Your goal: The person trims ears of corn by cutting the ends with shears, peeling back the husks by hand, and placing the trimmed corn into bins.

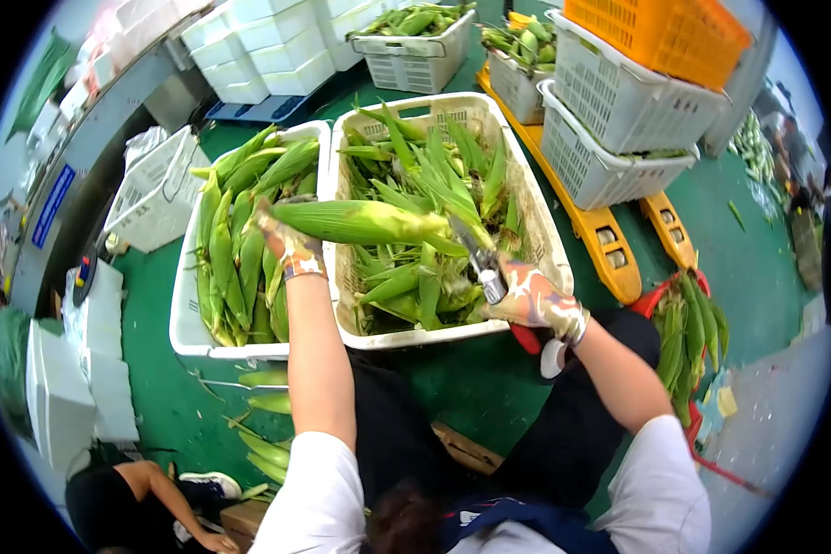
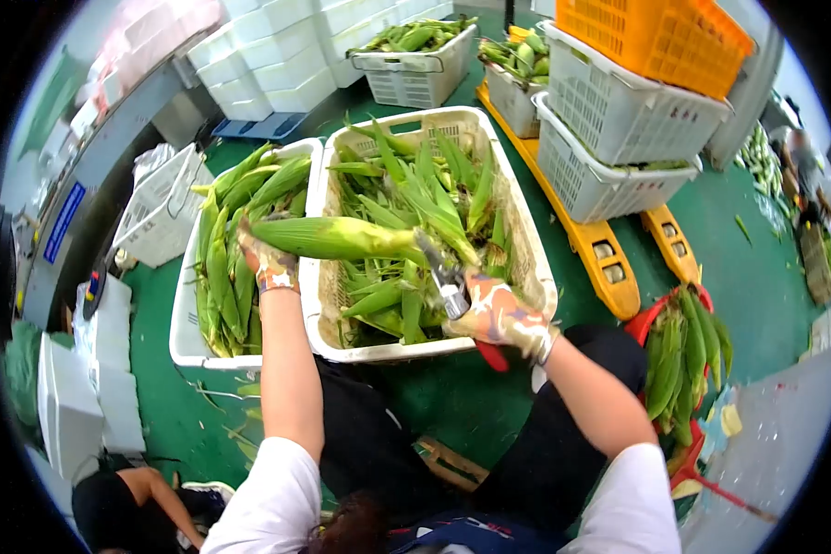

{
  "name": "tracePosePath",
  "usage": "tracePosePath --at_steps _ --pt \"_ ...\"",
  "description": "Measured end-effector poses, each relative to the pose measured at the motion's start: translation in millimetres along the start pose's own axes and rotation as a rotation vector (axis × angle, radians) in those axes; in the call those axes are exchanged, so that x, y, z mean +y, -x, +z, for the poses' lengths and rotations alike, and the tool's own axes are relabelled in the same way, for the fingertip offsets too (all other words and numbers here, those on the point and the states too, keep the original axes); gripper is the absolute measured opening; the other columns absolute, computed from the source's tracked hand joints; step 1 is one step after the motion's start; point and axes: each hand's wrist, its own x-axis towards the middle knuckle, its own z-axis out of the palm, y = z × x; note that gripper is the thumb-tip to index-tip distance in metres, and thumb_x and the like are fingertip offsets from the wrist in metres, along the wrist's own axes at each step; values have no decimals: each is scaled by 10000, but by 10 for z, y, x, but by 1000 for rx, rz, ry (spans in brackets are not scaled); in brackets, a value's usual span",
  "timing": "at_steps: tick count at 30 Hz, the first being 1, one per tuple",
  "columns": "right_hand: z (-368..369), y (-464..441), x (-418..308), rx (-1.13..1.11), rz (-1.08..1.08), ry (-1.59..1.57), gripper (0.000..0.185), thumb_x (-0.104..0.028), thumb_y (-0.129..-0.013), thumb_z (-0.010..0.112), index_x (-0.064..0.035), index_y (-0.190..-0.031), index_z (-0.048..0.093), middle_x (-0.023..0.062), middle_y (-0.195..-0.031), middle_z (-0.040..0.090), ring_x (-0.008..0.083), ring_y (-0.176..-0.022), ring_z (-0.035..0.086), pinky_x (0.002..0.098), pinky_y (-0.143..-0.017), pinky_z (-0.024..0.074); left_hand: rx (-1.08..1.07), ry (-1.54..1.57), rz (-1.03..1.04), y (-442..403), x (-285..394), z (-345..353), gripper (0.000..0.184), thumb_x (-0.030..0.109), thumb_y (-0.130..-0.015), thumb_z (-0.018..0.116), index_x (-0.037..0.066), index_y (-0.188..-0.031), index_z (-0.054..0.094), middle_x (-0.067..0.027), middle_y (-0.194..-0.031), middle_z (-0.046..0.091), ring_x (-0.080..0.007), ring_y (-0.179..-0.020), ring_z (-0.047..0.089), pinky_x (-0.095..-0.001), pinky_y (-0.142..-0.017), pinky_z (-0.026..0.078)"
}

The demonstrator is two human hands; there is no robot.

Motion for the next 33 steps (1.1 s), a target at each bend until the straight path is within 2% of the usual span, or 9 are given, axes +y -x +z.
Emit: tracePosePath --at_steps 3,11,14,16,20,22,24,30,33 --pt "87 -245 0 505 -241 296 756 -416 -677 677 68 -1180 386 207 -924 579 351 -852 566 374 -797 462 -46 -154 -2 379 -200 270 407 455 -831 498 64 -734 443 -108 -600 509 -262 -556 516 -382 -571 472" --pt "347 -705 37 409 -146 207 500 -292 -779 564 64 -1113 459 206 -848 596 309 -754 584 332 -677 473 -72 -166 119 661 -545 297 390 404 -861 516 23 -777 515 -111 -726 591 -215 -597 563 -328 -535 475" --pt "472 -1097 162 449 454 -903 266 -199 -801 504 39 -914 538 163 -773 616 296 -650 570 351 -592 451 -439 -191 494 836 -772 -45 511 452 -851 504 -49 -948 523 -202 -1059 537 -277 -988 531 -403 -866 424" --pt "371 -1074 205 485 187 -1117 292 -236 -743 616 33 -838 554 102 -760 581 194 -636 516 318 -570 427 -389 -335 700 1030 -963 -184 494 403 -873 496 -53 -1063 507 -219 -1197 462 -287 -1121 456 -417 -990 332" --pt "592 -1163 259 423 265 -766 335 -195 -672 685 -22 -925 551 95 -790 597 196 -682 552 319 -608 452 -29 -690 588 880 -435 242 464 413 -924 341 -3 -875 543 -166 -864 591 -271 -826 575 -417 -777 466" --pt "650 -1127 373 455 165 -692 345 -182 -659 699 -34 -929 546 75 -787 598 187 -685 553 321 -613 454 81 -303 282 535 -2 85 410 380 -930 322 13 -857 490 -170 -831 565 -260 -779 564 -406 -761 471" --pt "331 -914 232 605 360 -682 385 -166 -635 727 -41 -943 533 67 -790 602 172 -676 553 326 -618 460 24 -202 316 341 392 -145 445 405 -930 308 13 -1031 494 -180 -941 575 -257 -865 565 -411 -820 470" --pt "-159 -715 -20 425 155 362 393 -253 -749 596 23 -1020 523 191 -1011 557 326 -910 523 374 -844 413 179 14 358 378 894 -493 323 290 -922 360 -14 -981 455 -145 -821 522 -293 -757 538 -483 -739 475" --pt "289 -815 209 519 -50 322 610 -321 -679 668 37 -1132 470 234 -1068 536 362 -993 510 397 -865 414 169 -51 430 425 1112 -675 307 280 -917 375 -11 -947 469 -149 -826 538 -275 -748 548 -436 -703 484"
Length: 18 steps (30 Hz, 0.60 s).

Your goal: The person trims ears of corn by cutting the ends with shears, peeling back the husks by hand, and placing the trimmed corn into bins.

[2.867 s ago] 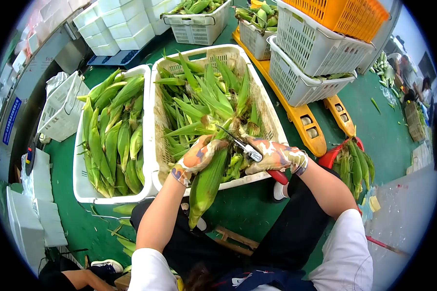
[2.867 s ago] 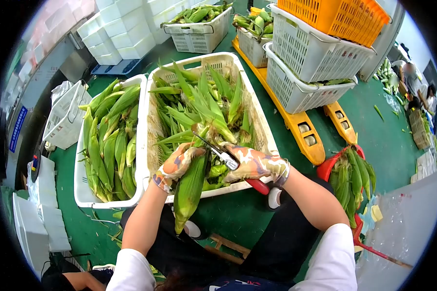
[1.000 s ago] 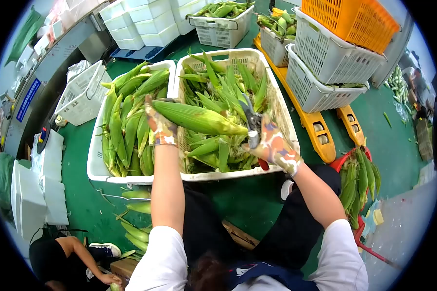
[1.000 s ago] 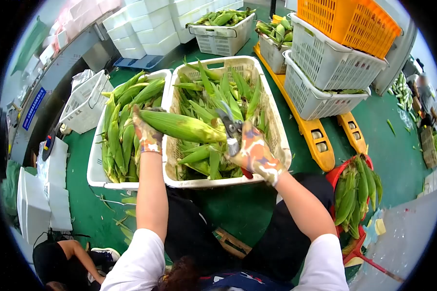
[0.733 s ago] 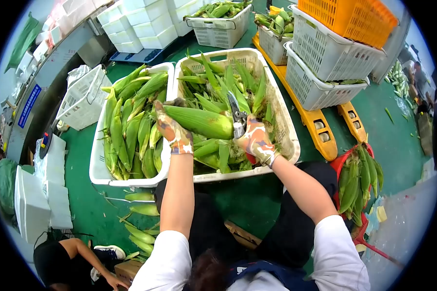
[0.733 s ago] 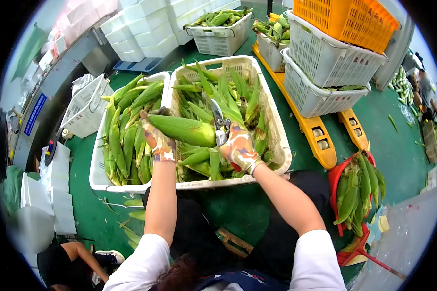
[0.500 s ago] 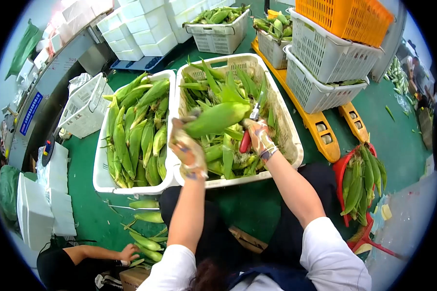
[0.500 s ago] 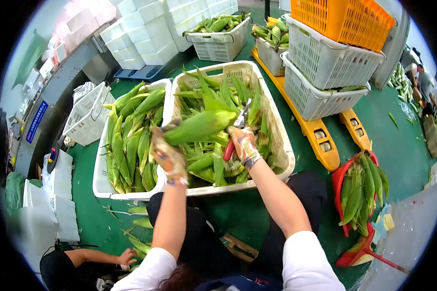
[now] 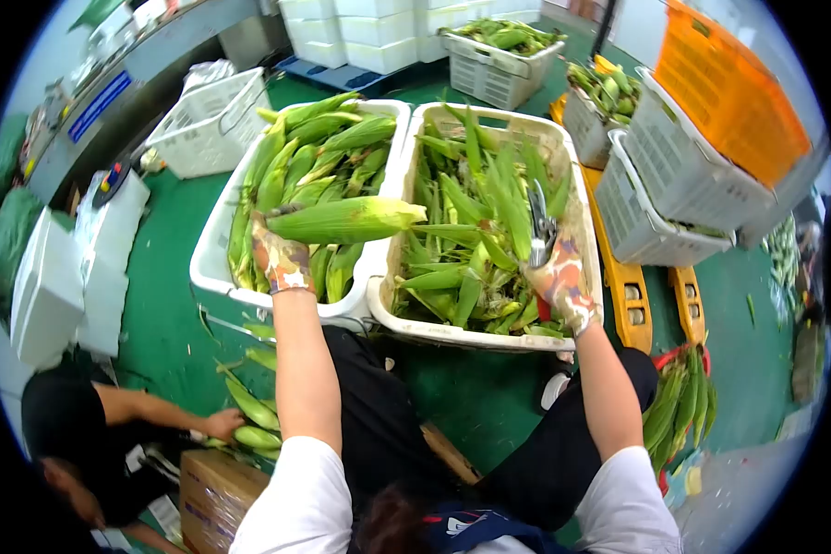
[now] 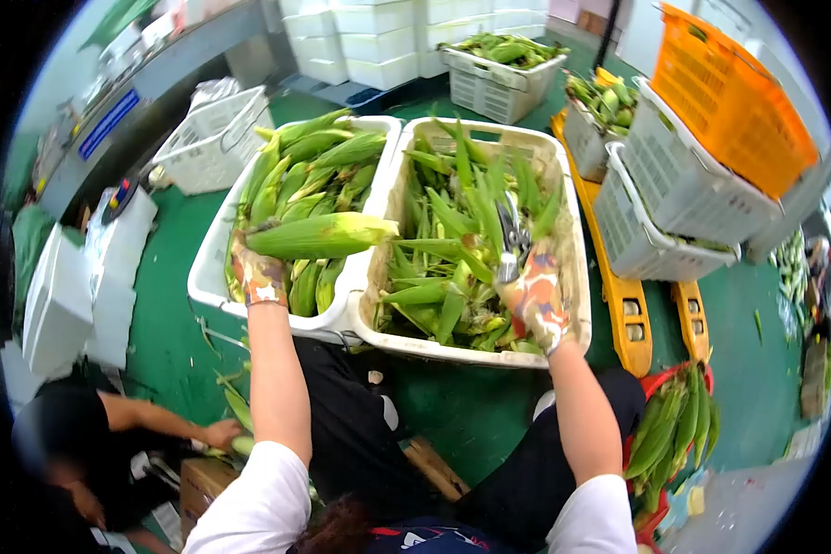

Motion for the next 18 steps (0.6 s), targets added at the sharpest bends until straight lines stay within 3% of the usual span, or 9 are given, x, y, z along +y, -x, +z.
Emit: tracePosePath --at_steps 1,2,4,6,8,11,13,15,18 --pt "-132 118 -212 -96 78 -70 666 -336 -654 693 34 -1152 450 238 -1066 537 371 -995 515 403 -858 420 0 -17 59 81 196 -20 311 289 -916 387 -8 -919 482 -148 -819 548 -266 -737 552 -414 -688 486" --pt "-337 198 -424 -160 108 -93 727 -345 -627 721 27 -1173 420 232 -1038 553 382 -971 529 414 -842 429 15 -248 345 135 409 -112 337 336 -882 521 11 -800 549 -119 -741 588 -228 -605 562 -369 -587 485" --pt "-327 259 -355 -208 -18 -100 607 -289 -629 721 18 -1065 431 242 -944 561 392 -906 542 438 -786 440 81 -471 553 307 1009 -237 410 359 -868 548 46 -604 534 -48 -558 538 -173 -503 535 -288 -507 447" --pt "-258 279 -285 -244 -54 43 666 -310 -628 719 15 -1131 427 233 -984 561 389 -936 537 428 -804 439 104 -657 583 348 1529 -763 316 303 -858 578 95 -626 521 -8 -554 488 -142 -503 505 -302 -494 433" --pt "-105 317 -157 -305 139 0 691 -288 -619 730 22 -1151 417 232 -999 560 358 -921 553 397 -810 445 147 -414 253 217 2032 -1694 285 267 -849 586 130 -624 477 -5 -546 464 -164 -492 492 -336 -495 434" --pt "-183 345 -495 -404 208 -190 517 -260 -636 723 3 -1045 549 173 -886 597 309 -789 589 370 -722 477 429 -577 172 235 1986 -2817 328 312 -826 594 91 -626 459 -50 -559 489 -191 -459 486 -361 -446 423" --pt "85 494 -191 -340 109 -253 412 -232 -630 720 -30 -962 583 134 -746 594 287 -694 582 352 -673 481 640 -1319 272 -140 2023 -4510 424 377 -834 555 -30 -721 521 -117 -626 541 -245 -548 527 -397 -503 437" --pt "2 575 -193 -385 226 -130 445 -239 -629 714 -22 -986 560 138 -752 596 292 -691 578 354 -673 480 842 -1988 239 -117 1873 -4829 413 334 -851 511 -59 -737 561 -212 -708 590 -327 -668 571 -432 -571 434" --pt "-75 672 10 -337 205 15 666 -298 -600 741 35 -1100 453 186 -913 607 302 -843 596 377 -731 472 518 -2452 189 -349 1908 -5473 301 291 -858 474 47 -958 619 -192 -858 616 -313 -759 597 -421 -624 458"
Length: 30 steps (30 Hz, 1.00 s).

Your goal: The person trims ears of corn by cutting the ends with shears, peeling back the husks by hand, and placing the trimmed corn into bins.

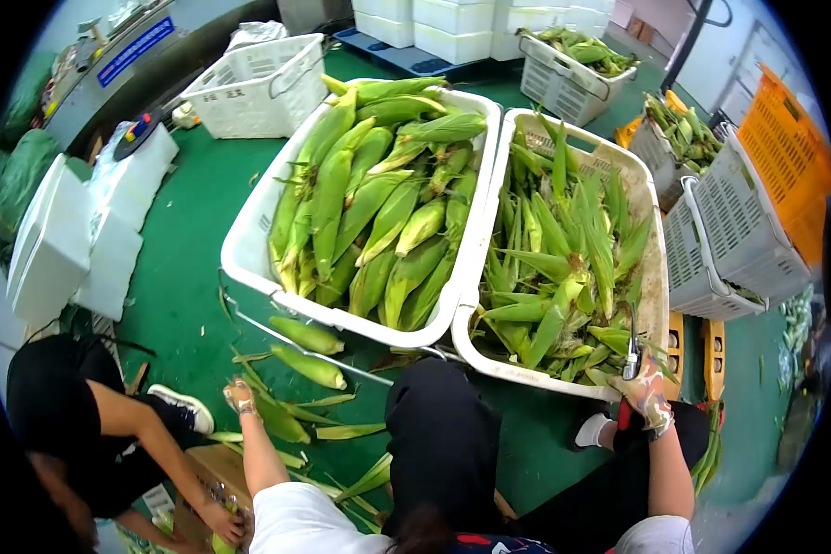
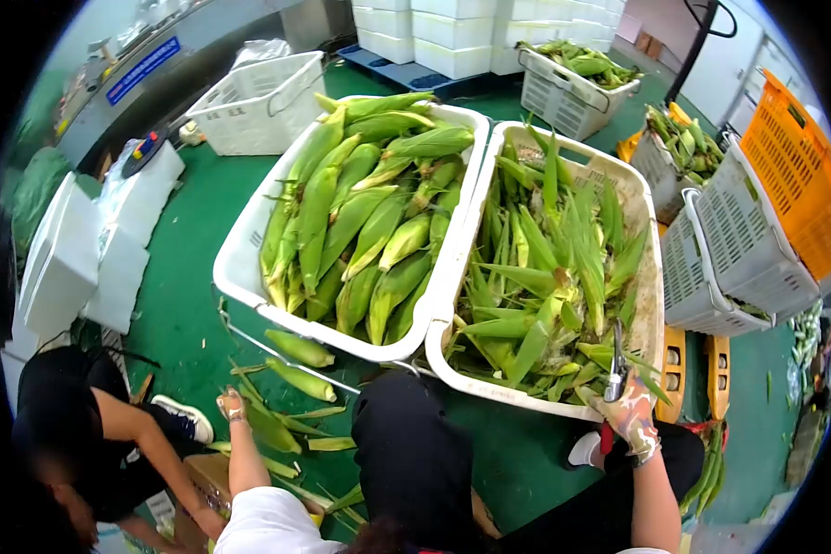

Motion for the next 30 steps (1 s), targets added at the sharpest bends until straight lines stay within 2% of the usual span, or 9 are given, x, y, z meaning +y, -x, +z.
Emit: tracePosePath --at_steps 2,5,7,12,14,15,20,24,30 --pt "-78 30 54 -7 74 194 719 -294 -598 735 51 -1150 428 219 -995 583 336 -924 571 390 -786 463 93 243 -385 -115 562 -538 300 233 -858 472 23 -1052 561 -180 -966 600 -343 -822 576 -441 -728 462" --pt "-280 -53 -170 -160 176 -11 710 -319 -604 729 27 -1154 442 217 -998 574 354 -922 560 391 -799 463 786 423 97 -504 1786 -1542 358 154 -784 559 -40 -1080 509 -226 -1005 566 -364 -927 535 -415 -836 427" --pt "-202 -138 -291 -152 144 252 630 -363 -653 683 18 -1107 471 202 -932 594 319 -868 583 371 -769 472 392 1069 520 -719 2518 -1732 386 164 -784 554 -47 -1101 495 -230 -1023 561 -370 -944 530 -410 -858 418" --pt "538 -496 62 320 -877 603 273 -244 -758 502 18 -834 518 178 -698 525 319 -593 501 440 -566 421 -258 514 596 -512 3786 -1236 454 262 -699 680 -16 -1023 525 -196 -996 601 -331 -865 581 -432 -731 472" --pt "166 -472 -287 -146 -612 251 252 -207 -691 534 10 -815 504 153 -676 526 289 -590 522 404 -557 421 -306 524 985 -981 3827 -578 468 271 -686 693 -12 -1030 550 -166 -1017 606 -305 -822 575 -434 -703 471" --pt "-26 -452 -460 -305 -430 99 250 -189 -657 550 6 -806 497 140 -665 527 274 -589 532 386 -552 421 -722 496 631 -1310 3824 -388 462 284 -713 671 -21 -1038 549 -164 -1028 600 -307 -857 576 -418 -713 480" --pt "-173 -455 -91 -10 -603 480 467 -209 -528 628 46 -908 533 137 -677 537 322 -603 549 407 -579 404 -581 544 601 -925 4399 -1224 494 281 -747 653 -36 -1096 506 -172 -1075 567 -293 -915 553 -407 -783 454" --pt "-438 -452 53 -170 -453 240 377 -269 -586 654 -23 -852 549 132 -664 531 297 -568 541 392 -549 414 -570 723 645 -306 4375 -2399 520 278 -774 639 -49 -1142 472 -179 -1113 540 -282 -961 535 -398 -838 432" --pt "-602 -418 -85 371 -394 -262 513 -343 -577 693 0 -905 497 180 -825 540 303 -742 564 378 -664 461 -740 939 841 588 3919 -4013 560 274 -814 617 -67 -1212 420 -189 -1169 500 -266 -1030 509 -384 -922 400"
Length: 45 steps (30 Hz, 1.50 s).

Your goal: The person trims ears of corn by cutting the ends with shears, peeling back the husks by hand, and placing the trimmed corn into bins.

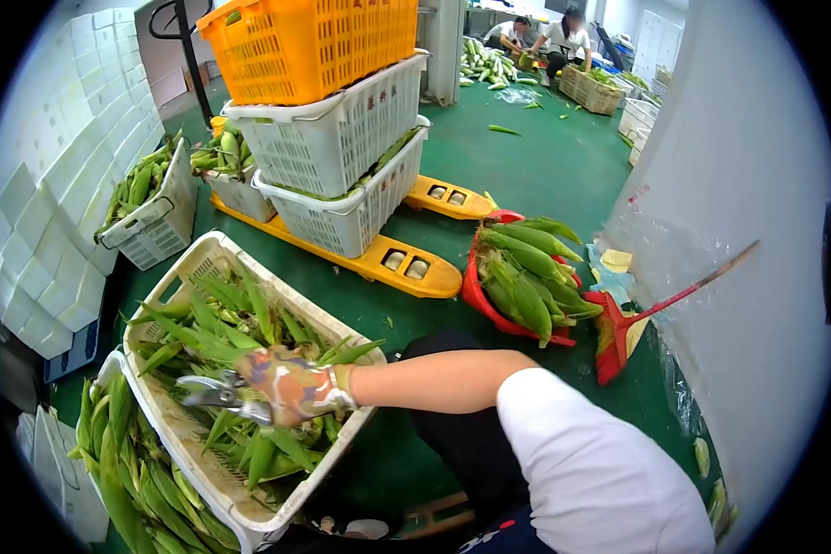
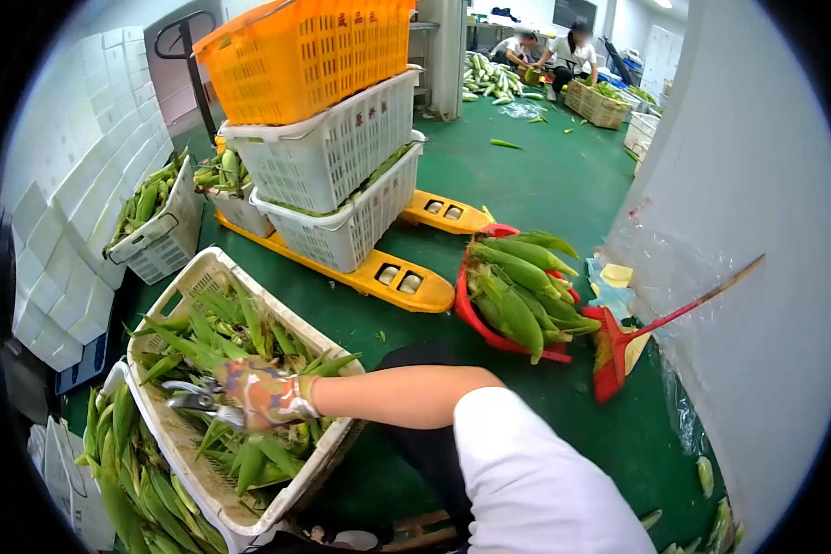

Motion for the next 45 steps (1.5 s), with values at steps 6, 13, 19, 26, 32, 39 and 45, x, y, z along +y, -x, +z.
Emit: tracePosePath --at_steps 6,13,19,26,32,39,45 --pt "-82 -200 -199 -102 -178 6 834 -335 -582 659 109 -1211 337 285 -1114 435 381 -1074 428 410 -921 365 -347 -218 224 -20 1153 730 395 296 -831 544 -28 -1055 570 -141 -1086 549 -254 -966 531 -334 -836 420" --pt "27 -79 -5 94 -265 -350 610 -227 -647 668 18 -1129 385 245 -1039 485 373 -980 496 390 -820 417 -454 -879 869 -598 1890 1900 489 425 -612 682 33 -887 581 -158 -805 543 -354 -761 508 -428 -677 406" --pt "-329 -64 93 88 190 -439 615 -262 -604 690 -7 -1085 403 220 -911 578 318 -819 573 369 -722 471 -575 683 294 -402 2772 2387 415 133 -864 529 3 -1229 380 -100 -930 571 -196 -838 549 -301 -775 460" --pt "-37 -100 455 95 271 -416 931 -306 -503 787 6 -1256 336 176 -1126 510 275 -1025 504 329 -911 400 -477 700 454 -765 1555 3300 684 18 -788 605 76 -1365 243 -138 -1243 461 -215 -1066 507 -337 -872 450" --pt "-157 -175 366 -25 300 -173 784 -268 -581 760 -24 -1221 380 190 -1066 540 325 -979 530 368 -861 423 -401 1014 442 -827 1464 3525 507 22 -767 650 -7 -1198 385 -138 -1036 577 -220 -864 607 -303 -765 498" --pt "-514 -379 -134 291 116 -274 461 -242 -732 685 -40 -1096 487 109 -924 611 210 -840 584 337 -763 470 -195 476 548 -843 1289 3642 445 137 -708 722 -18 -1046 477 -152 -918 601 -269 -814 607 -323 -724 478" --pt "-478 -409 48 292 -2 -185 472 -254 -690 684 -12 -1064 530 147 -939 600 292 -859 570 362 -770 455 -356 416 556 -775 1099 3678 531 5 -778 578 -20 -1254 344 -157 -1097 537 -232 -931 562 -283 -777 472"
